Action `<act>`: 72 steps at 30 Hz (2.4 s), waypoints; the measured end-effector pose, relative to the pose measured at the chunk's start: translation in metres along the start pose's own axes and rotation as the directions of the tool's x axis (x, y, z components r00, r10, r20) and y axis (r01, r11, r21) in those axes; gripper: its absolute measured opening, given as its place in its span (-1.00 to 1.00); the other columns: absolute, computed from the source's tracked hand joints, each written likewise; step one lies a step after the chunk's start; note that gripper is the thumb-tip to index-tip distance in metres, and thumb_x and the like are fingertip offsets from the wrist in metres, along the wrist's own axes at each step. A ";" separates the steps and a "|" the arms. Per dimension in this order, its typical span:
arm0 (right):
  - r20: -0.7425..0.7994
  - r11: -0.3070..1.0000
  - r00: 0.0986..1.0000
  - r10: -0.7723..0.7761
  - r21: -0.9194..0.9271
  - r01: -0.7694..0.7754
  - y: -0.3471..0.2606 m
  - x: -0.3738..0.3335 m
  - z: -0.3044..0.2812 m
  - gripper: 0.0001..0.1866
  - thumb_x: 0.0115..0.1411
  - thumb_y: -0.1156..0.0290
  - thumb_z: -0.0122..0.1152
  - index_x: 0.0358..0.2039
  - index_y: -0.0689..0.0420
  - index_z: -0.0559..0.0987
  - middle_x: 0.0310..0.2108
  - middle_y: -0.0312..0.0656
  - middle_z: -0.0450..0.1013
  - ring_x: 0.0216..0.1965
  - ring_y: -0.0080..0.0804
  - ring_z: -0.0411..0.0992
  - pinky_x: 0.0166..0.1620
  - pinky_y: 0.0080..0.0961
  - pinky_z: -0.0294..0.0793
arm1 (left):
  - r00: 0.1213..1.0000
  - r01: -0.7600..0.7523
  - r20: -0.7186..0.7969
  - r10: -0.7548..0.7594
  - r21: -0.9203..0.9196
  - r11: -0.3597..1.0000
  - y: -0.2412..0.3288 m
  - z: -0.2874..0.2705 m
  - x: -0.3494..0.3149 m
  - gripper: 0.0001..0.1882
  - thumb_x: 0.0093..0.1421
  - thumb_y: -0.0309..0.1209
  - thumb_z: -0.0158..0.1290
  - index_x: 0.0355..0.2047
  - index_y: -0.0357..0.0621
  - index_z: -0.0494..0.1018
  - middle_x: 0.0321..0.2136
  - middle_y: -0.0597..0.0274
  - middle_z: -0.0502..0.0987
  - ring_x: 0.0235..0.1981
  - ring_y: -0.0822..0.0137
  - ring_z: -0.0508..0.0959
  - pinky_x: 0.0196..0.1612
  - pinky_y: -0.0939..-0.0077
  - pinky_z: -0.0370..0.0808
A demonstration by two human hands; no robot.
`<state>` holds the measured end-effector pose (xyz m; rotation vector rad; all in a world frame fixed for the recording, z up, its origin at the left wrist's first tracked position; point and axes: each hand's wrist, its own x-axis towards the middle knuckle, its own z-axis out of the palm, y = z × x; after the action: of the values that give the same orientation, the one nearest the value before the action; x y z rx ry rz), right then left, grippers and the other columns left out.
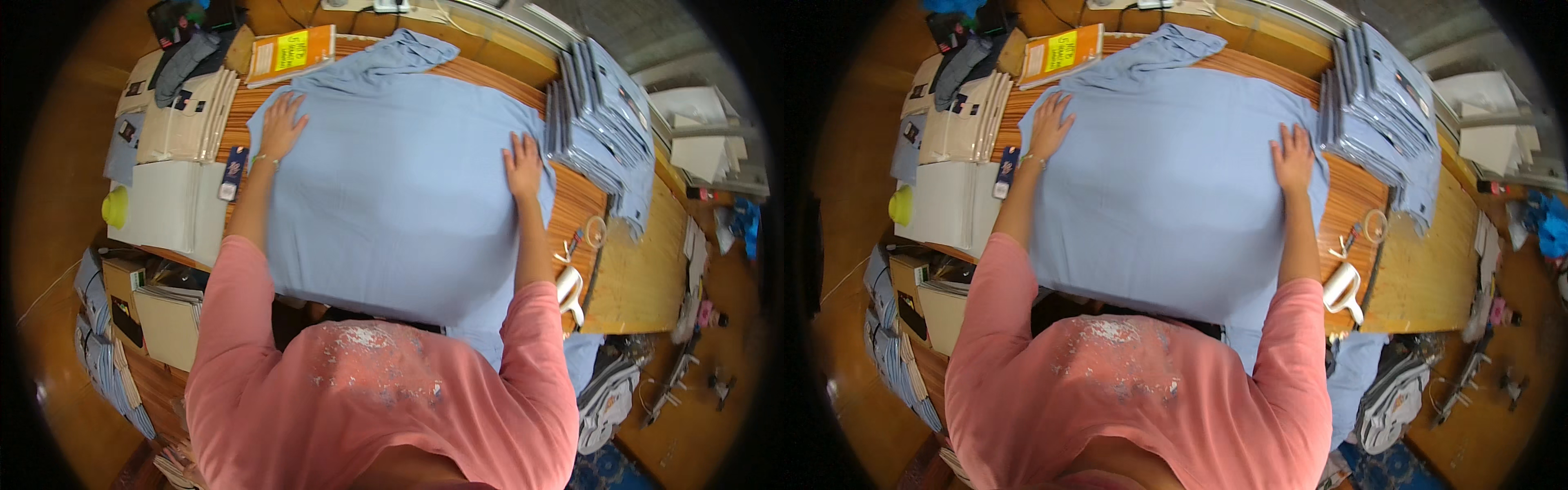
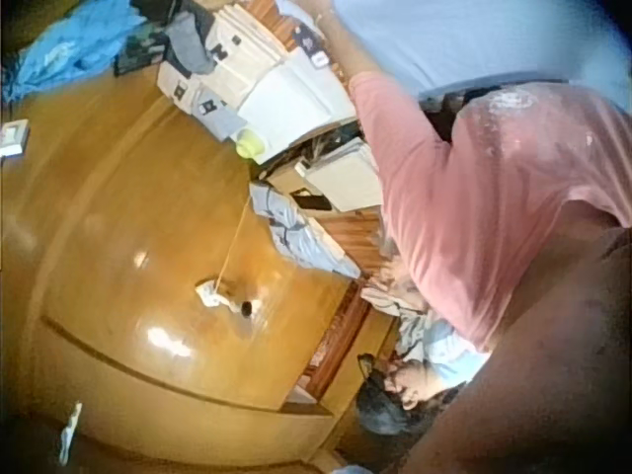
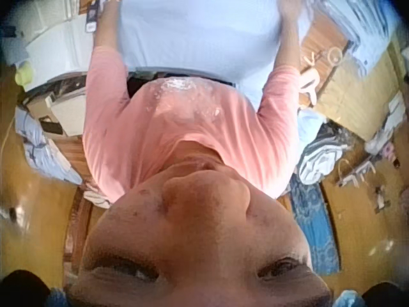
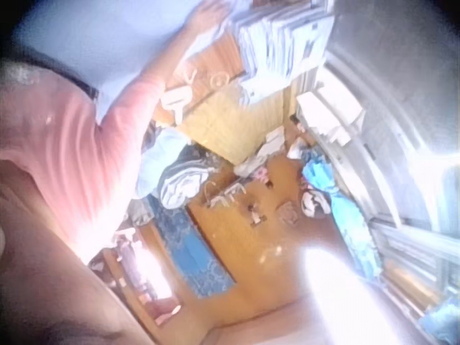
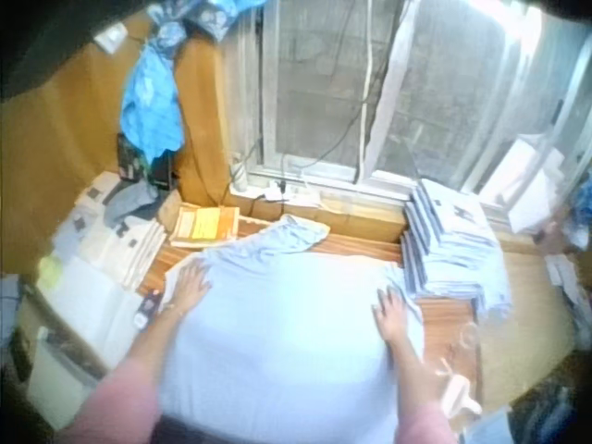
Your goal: The person organizes folded shirts in plastic packaging at a desk, tying bundles together with string and recording information in a notebook before retrieving more shirts to unfold and prepare.
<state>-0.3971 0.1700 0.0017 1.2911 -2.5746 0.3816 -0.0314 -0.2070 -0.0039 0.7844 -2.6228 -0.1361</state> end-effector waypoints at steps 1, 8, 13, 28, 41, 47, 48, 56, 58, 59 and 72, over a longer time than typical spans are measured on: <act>0.047 1.000 0.999 0.027 -0.011 -0.026 0.001 0.004 0.003 -0.52 0.23 0.12 -0.12 0.14 -0.04 0.29 0.20 -0.06 0.10 0.23 -0.10 0.01 0.18 -0.08 0.03 | 1.000 0.008 -0.007 -0.008 -0.006 1.000 -0.007 -0.002 0.007 -0.50 0.17 -0.13 -0.07 0.10 0.00 0.25 0.14 0.11 0.20 0.19 0.08 0.12 0.19 0.04 0.00; -0.075 0.933 0.996 0.041 0.361 -0.012 -0.022 -0.031 -0.025 -0.52 0.22 0.16 -0.10 0.14 -0.03 0.28 0.22 -0.01 0.05 0.26 -0.06 -0.05 0.20 0.06 -0.11 | 0.992 0.124 0.047 -0.120 -0.094 0.988 0.028 -0.023 -0.032 -0.51 0.18 -0.19 -0.08 0.12 0.03 0.24 0.17 0.17 0.16 0.23 0.15 0.08 0.21 -0.10 -0.09; 0.141 0.983 0.973 0.181 -0.009 -0.182 -0.026 -0.141 -0.063 -0.46 0.21 0.13 -0.08 0.20 -0.10 0.20 0.27 -0.03 -0.05 0.30 -0.09 -0.14 0.23 0.08 -0.24 | 0.969 0.173 0.173 -0.176 0.028 0.984 0.067 -0.057 -0.133 -0.51 0.20 -0.24 -0.10 0.15 0.07 0.21 0.21 0.19 0.10 0.26 0.19 0.03 0.21 -0.11 -0.09; 0.042 0.835 0.961 0.273 0.485 -0.259 -0.069 -0.174 -0.106 -0.44 0.24 0.15 -0.05 0.19 0.13 0.18 0.20 -0.02 0.11 0.23 -0.13 0.03 0.22 -0.21 -0.05 | 0.650 0.696 0.077 -0.756 0.339 0.633 -0.097 -0.186 -0.222 -0.34 0.01 -0.33 0.11 0.10 -0.36 0.20 0.13 -0.23 0.17 0.19 -0.01 0.15 0.19 0.31 0.11; -0.077 0.515 0.702 -0.708 0.624 0.588 -0.381 -0.045 -0.196 -0.53 0.00 0.36 0.24 -0.03 0.13 0.43 -0.16 -0.10 0.47 -0.11 -0.07 0.40 0.08 -0.22 0.26 | 0.932 -0.272 0.195 0.306 -0.186 0.944 0.100 -0.334 -0.129 -0.85 -0.01 -0.34 0.10 -0.46 -0.12 0.55 -0.43 0.17 0.54 -0.34 0.19 0.48 -0.20 0.32 0.37; 0.559 0.229 0.826 -0.075 0.816 -0.532 -0.273 -0.078 -0.164 -0.57 0.15 0.34 0.11 0.02 0.19 0.34 -0.22 -0.18 0.48 -0.30 -0.44 0.47 -0.32 -0.48 0.47 | 0.767 -0.213 -0.640 0.046 -0.188 0.959 0.094 -0.310 -0.101 -0.76 0.07 -0.48 0.02 -0.22 -0.18 0.46 -0.17 0.15 0.47 -0.09 0.17 0.43 0.00 0.30 0.30; 0.542 0.005 0.839 0.052 0.840 -0.543 -0.259 -0.087 -0.159 -0.59 0.18 0.35 0.07 0.03 0.18 0.33 -0.21 -0.20 0.46 -0.33 -0.48 0.45 -0.39 -0.51 0.47 | 0.770 -0.145 -0.629 -0.104 -0.332 0.932 0.074 -0.272 -0.110 -0.73 0.07 -0.49 0.01 -0.17 -0.19 0.43 -0.15 0.10 0.46 -0.09 0.15 0.43 0.02 0.33 0.29; 0.670 0.145 0.713 0.204 0.700 -0.699 -0.197 -0.132 -0.110 -0.58 0.17 0.47 0.06 0.04 0.26 0.28 -0.08 -0.15 0.39 -0.12 -0.44 0.38 -0.11 -0.54 0.38 | 0.973 0.191 0.123 -0.196 0.049 0.980 -0.004 -0.086 -0.168 -0.36 0.19 -0.04 -0.13 0.24 0.07 0.04 0.27 0.18 -0.02 0.29 0.06 -0.07 0.19 -0.23 -0.17; 0.662 0.095 0.737 0.134 0.732 -0.675 -0.217 -0.124 -0.121 -0.60 0.17 0.49 0.05 0.03 0.27 0.29 -0.08 -0.16 0.39 -0.10 -0.44 0.37 -0.08 -0.53 0.36 | 0.975 0.211 -0.049 -0.217 -0.102 0.972 -0.001 -0.109 -0.167 -0.36 0.19 -0.06 -0.12 0.24 0.06 0.04 0.27 0.17 -0.03 0.29 0.03 -0.10 0.19 -0.23 -0.18; 0.670 0.101 0.737 0.091 0.730 -0.676 -0.231 -0.113 -0.119 -0.59 0.17 0.48 0.06 0.03 0.28 0.29 -0.06 -0.15 0.38 -0.08 -0.42 0.36 -0.06 -0.51 0.35 | 0.956 0.250 -0.134 -0.262 -0.103 0.963 -0.001 -0.115 -0.168 -0.40 0.20 -0.13 -0.11 0.22 0.03 0.07 0.24 0.06 0.02 0.27 -0.03 -0.05 0.17 -0.25 -0.14; 0.781 0.107 0.623 -0.037 0.623 -0.775 -0.305 -0.083 -0.034 -0.70 0.18 0.38 0.09 -0.10 0.20 0.36 -0.33 -0.31 0.44 -0.51 -0.67 0.30 -0.55 -0.68 0.20 | 0.950 0.312 0.101 -0.296 -0.231 0.922 0.083 -0.125 -0.220 -0.27 -0.08 -0.44 0.02 0.18 0.05 0.12 0.21 0.03 -0.01 0.26 -0.05 -0.11 0.20 -0.21 -0.17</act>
<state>-0.0998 0.0671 0.0450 0.8149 -3.3098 2.5127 0.1445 -0.0153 0.0511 1.1069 -2.4586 -0.5699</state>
